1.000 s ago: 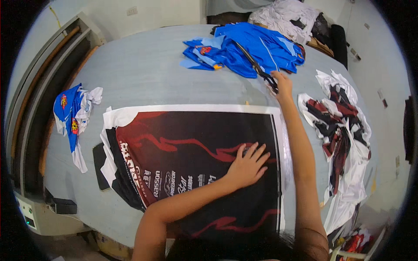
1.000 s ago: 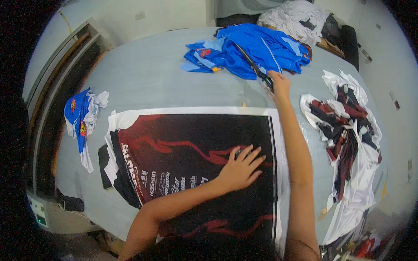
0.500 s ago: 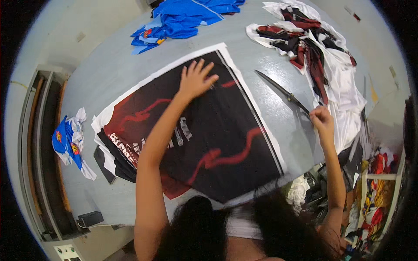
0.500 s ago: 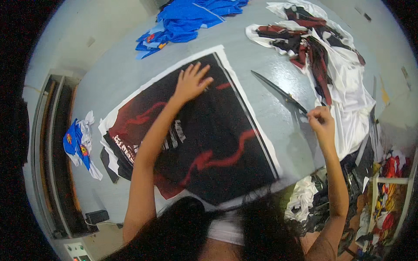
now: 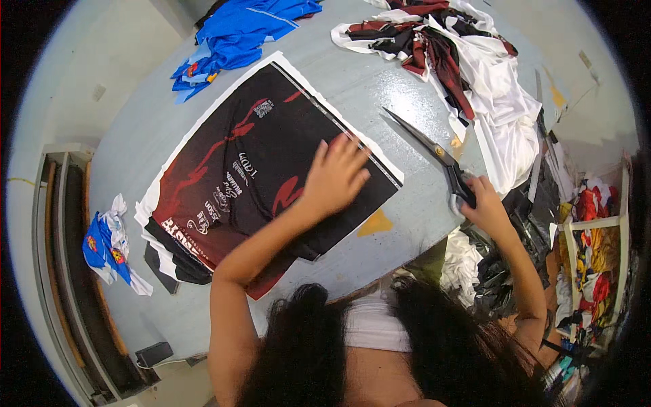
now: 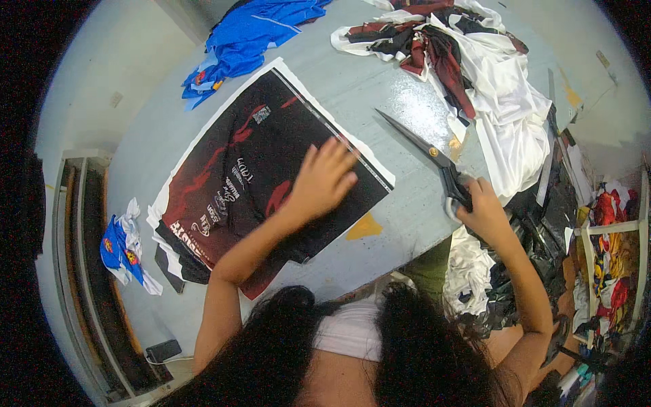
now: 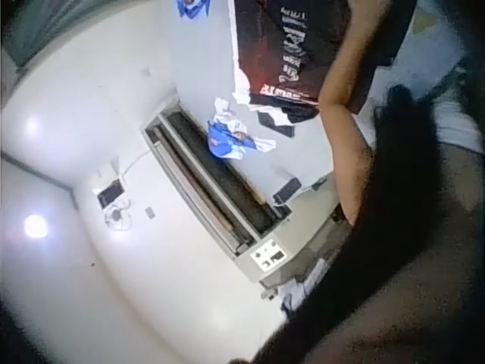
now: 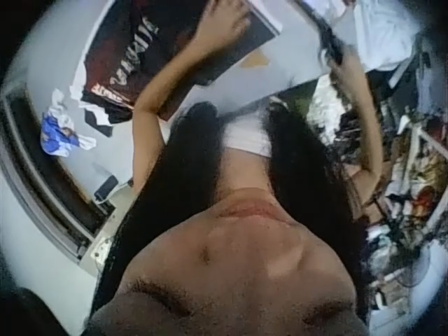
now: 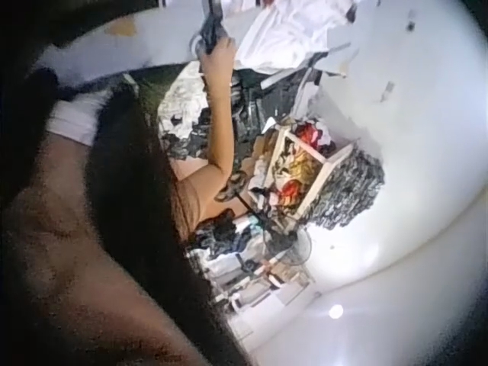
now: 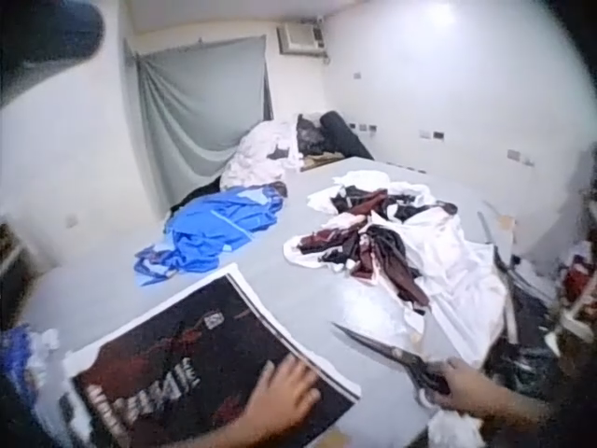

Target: Cutting jersey fabric pieces along printed outlines using large scissors on a workshop table.

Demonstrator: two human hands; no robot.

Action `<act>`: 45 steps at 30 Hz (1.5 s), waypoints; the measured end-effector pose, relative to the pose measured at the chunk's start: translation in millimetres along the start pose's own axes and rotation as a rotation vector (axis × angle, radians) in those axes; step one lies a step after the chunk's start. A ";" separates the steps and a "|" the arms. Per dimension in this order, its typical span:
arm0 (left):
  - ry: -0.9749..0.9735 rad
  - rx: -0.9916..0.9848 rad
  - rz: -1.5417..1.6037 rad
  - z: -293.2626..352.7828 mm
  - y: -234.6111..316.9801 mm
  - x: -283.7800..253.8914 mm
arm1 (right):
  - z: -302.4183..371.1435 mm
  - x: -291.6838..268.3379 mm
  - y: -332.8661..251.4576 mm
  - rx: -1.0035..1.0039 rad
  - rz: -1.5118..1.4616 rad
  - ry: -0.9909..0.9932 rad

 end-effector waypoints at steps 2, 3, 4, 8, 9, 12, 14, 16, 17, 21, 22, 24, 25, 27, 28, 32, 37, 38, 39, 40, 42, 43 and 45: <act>-0.153 -0.072 0.104 19.6 23.8 3.1 | 3.3 -7.0 7.7 -0.012 -0.063 -0.158; -0.171 -0.063 0.135 27.2 30.7 0.3 | 6.8 -12.0 11.0 -0.043 -0.094 -0.209; -0.202 -0.048 0.138 34.0 32.5 -5.1 | 12.8 -12.8 18.5 0.126 -0.339 -0.408; -0.326 0.000 0.198 57.3 30.2 -32.9 | 54.9 -25.6 21.1 0.270 -0.736 -0.758; -0.435 -0.028 0.192 59.6 29.1 -33.3 | 68.1 -28.7 22.6 0.266 -0.573 -0.859; -0.301 -0.013 0.250 49.4 32.4 -31.9 | 97.9 -27.2 16.2 0.359 -0.870 -0.814; -0.189 -0.020 0.257 34.3 35.4 -21.0 | 114.4 -25.6 15.4 0.335 -0.910 -0.790; -0.116 -0.067 0.261 23.3 40.7 -8.9 | 133.4 -18.8 9.0 0.308 -0.895 -0.837; -0.077 -0.074 0.267 19.1 42.9 -5.3 | 141.5 -17.2 5.8 0.258 -0.839 -0.885; -0.035 -0.113 0.213 15.9 49.8 2.7 | 157.3 -20.9 -6.2 -0.034 -0.475 -0.916; -0.059 -0.131 0.205 17.1 50.4 4.1 | 155.9 -21.2 -8.9 -0.023 -0.500 -0.931; -0.038 -0.128 0.173 18.9 51.1 5.6 | 152.3 -20.4 -17.5 0.019 -0.564 -0.961; -0.031 -0.121 0.159 19.9 51.2 7.0 | 147.7 -17.8 -22.4 -0.022 -0.519 -0.980; -0.019 -0.127 0.160 21.6 50.4 11.4 | 135.2 -10.1 -31.2 -0.107 -0.430 -1.018; -0.025 -0.140 0.161 22.4 49.6 14.0 | 130.6 -6.7 -33.4 -0.068 -0.377 -1.044; 0.024 -0.126 0.137 25.8 48.1 17.7 | 115.2 -9.3 -41.8 -0.097 -0.420 -1.039; -0.025 -0.156 0.109 25.2 46.8 16.2 | 113.8 -32.4 -27.6 -0.052 -0.530 -1.234; -0.023 -0.161 0.109 24.9 47.1 15.5 | 115.9 -33.5 -26.1 -0.052 -0.527 -1.223; -0.024 -0.163 0.109 24.8 47.4 14.9 | 118.9 -31.7 -23.3 -0.018 -0.449 -1.256; -0.034 -0.171 0.112 24.8 47.8 14.9 | 119.3 -28.1 -25.0 -0.031 -0.474 -1.191; -0.033 -0.174 0.111 25.3 48.4 14.3 | 117.7 -13.7 -35.3 -0.084 -0.540 -1.005; -0.041 -0.179 0.110 25.6 48.4 14.3 | 116.5 -8.4 -39.5 -0.116 -0.536 -0.954; -0.061 -0.194 0.109 26.7 47.8 13.8 | 113.7 0.0 -48.1 -0.104 -0.551 -0.926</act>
Point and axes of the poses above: each hand's wrist, its own z-axis away from the middle knuckle, its own x-axis out of the palm, y = z × x, the point moved 3 cm from there along -z, towards the middle knuckle, and after that the axes turned 15 degrees about z, right-handed, at the moved point
